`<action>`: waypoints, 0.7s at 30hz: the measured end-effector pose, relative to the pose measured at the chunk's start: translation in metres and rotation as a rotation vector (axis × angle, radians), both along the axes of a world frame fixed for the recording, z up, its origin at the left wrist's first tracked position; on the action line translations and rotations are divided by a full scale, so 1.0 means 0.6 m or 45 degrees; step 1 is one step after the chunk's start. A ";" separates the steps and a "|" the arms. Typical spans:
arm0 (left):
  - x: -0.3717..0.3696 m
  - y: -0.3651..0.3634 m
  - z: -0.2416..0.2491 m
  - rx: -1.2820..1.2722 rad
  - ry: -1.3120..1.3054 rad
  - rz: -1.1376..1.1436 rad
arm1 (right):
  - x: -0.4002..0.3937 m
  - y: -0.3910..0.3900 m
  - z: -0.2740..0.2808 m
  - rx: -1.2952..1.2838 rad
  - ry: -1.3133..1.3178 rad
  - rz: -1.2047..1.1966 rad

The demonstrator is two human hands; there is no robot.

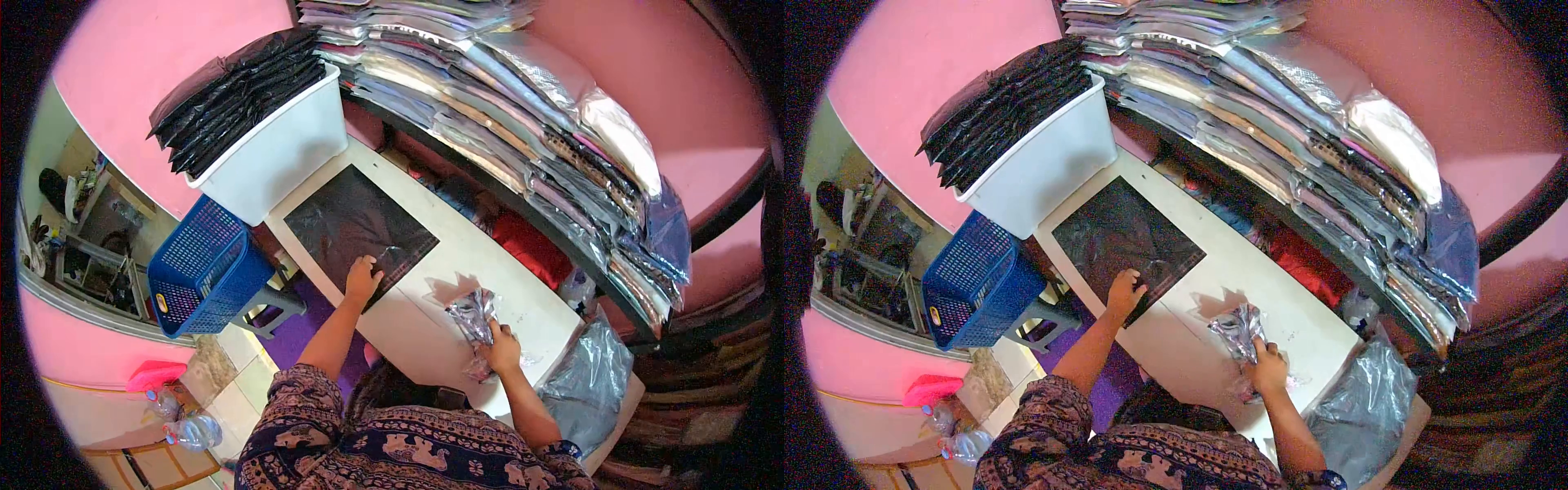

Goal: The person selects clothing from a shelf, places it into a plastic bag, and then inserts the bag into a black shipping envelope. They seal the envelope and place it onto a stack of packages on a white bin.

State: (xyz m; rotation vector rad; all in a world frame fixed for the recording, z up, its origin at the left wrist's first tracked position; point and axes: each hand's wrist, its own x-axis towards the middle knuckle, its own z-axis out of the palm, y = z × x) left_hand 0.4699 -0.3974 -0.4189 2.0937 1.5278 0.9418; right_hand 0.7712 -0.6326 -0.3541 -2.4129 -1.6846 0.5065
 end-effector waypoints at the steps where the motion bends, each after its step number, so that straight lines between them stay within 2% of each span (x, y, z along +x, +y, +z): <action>1: -0.002 0.007 0.002 -0.046 0.036 -0.019 | 0.004 0.001 -0.002 -0.007 0.018 0.015; 4: -0.005 0.023 0.008 -0.208 0.136 -0.098 | 0.010 0.004 0.006 -0.030 0.084 0.018; 11: -0.020 0.053 0.001 -0.378 0.020 -0.132 | 0.019 0.003 -0.005 0.003 0.075 0.045; 16: -0.031 0.069 -0.009 -0.392 0.073 -0.224 | -0.007 0.038 0.032 -0.016 0.125 0.016; 18: -0.040 0.078 -0.008 -0.334 -0.048 -0.260 | -0.035 0.069 0.046 0.027 0.159 0.020; 20: -0.048 0.081 0.028 -0.364 -0.107 -0.242 | -0.082 0.113 0.075 0.157 0.213 0.238; 21: -0.053 0.084 0.050 -0.390 -0.171 -0.218 | -0.105 0.134 0.075 0.164 0.213 0.235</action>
